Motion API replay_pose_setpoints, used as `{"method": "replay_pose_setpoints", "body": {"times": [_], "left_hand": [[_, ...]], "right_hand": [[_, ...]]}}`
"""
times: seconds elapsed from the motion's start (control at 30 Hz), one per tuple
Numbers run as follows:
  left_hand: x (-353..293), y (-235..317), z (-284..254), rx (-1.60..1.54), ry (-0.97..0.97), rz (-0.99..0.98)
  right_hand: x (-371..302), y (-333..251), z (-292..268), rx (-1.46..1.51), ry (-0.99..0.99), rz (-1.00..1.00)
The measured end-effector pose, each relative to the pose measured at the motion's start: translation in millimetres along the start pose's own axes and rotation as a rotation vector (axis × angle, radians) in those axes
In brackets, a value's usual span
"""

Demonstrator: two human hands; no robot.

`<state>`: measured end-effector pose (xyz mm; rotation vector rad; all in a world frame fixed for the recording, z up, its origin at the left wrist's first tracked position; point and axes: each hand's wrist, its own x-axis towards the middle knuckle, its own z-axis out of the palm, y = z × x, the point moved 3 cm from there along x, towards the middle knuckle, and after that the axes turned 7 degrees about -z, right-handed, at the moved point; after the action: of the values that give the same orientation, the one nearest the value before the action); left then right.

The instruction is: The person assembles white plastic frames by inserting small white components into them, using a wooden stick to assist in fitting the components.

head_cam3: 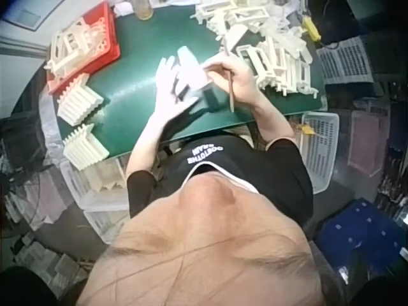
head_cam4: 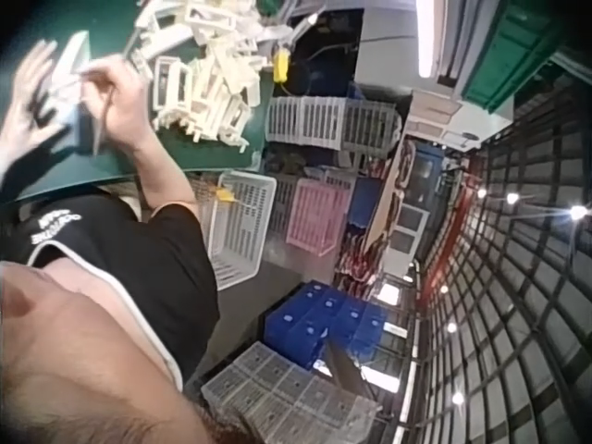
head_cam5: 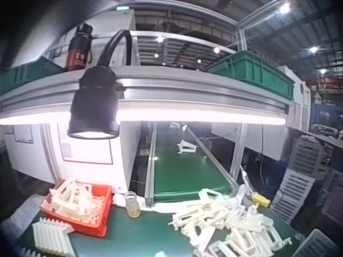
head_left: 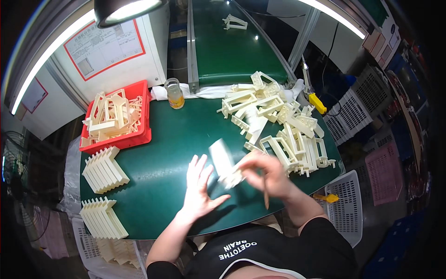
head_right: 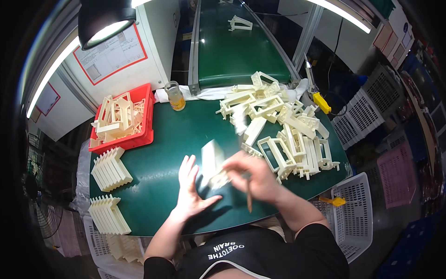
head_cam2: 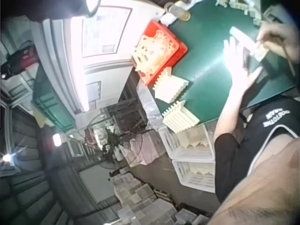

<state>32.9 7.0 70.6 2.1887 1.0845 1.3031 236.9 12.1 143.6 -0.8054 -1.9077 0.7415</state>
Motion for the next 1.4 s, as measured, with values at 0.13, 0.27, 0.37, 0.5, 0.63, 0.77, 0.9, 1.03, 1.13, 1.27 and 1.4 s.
{"method": "replay_pose_setpoints", "body": {"times": [0.13,0.27,0.37,0.5,0.63,0.77,0.9,1.03,1.13,1.27,1.4], "left_hand": [[-3,-41,10,-0.132,-0.094,-0.268],[-24,-89,20,-1.27,0.06,-0.971],[-23,-98,20,-1.563,0.019,-0.963],[-19,-97,19,-1.685,-0.04,-0.928],[-16,-100,22,-1.722,-0.07,-0.945],[-20,-103,26,-1.726,-0.066,-0.957],[-19,-99,25,-1.678,-0.042,-1.002],[-20,-97,26,-1.683,-0.062,-1.0],[-20,-97,26,-1.663,-0.064,-1.009],[-19,-94,27,-1.657,-0.056,-1.041],[-24,-95,27,-1.561,-0.057,-1.049]], "right_hand": [[-2,56,45,0.522,0.122,0.137],[0,83,45,0.31,0.3,0.05],[-6,99,57,0.232,0.284,0.014],[-5,103,59,0.352,0.335,0.144],[-9,114,50,0.425,0.424,0.103],[-16,108,55,0.472,0.345,0.1],[-14,101,63,0.246,0.205,-0.013],[-11,95,70,0.208,0.225,0.027],[-11,99,68,0.197,0.267,0.012],[-9,97,73,0.195,0.143,-0.013],[-8,89,82,0.186,0.017,0.011]]}}
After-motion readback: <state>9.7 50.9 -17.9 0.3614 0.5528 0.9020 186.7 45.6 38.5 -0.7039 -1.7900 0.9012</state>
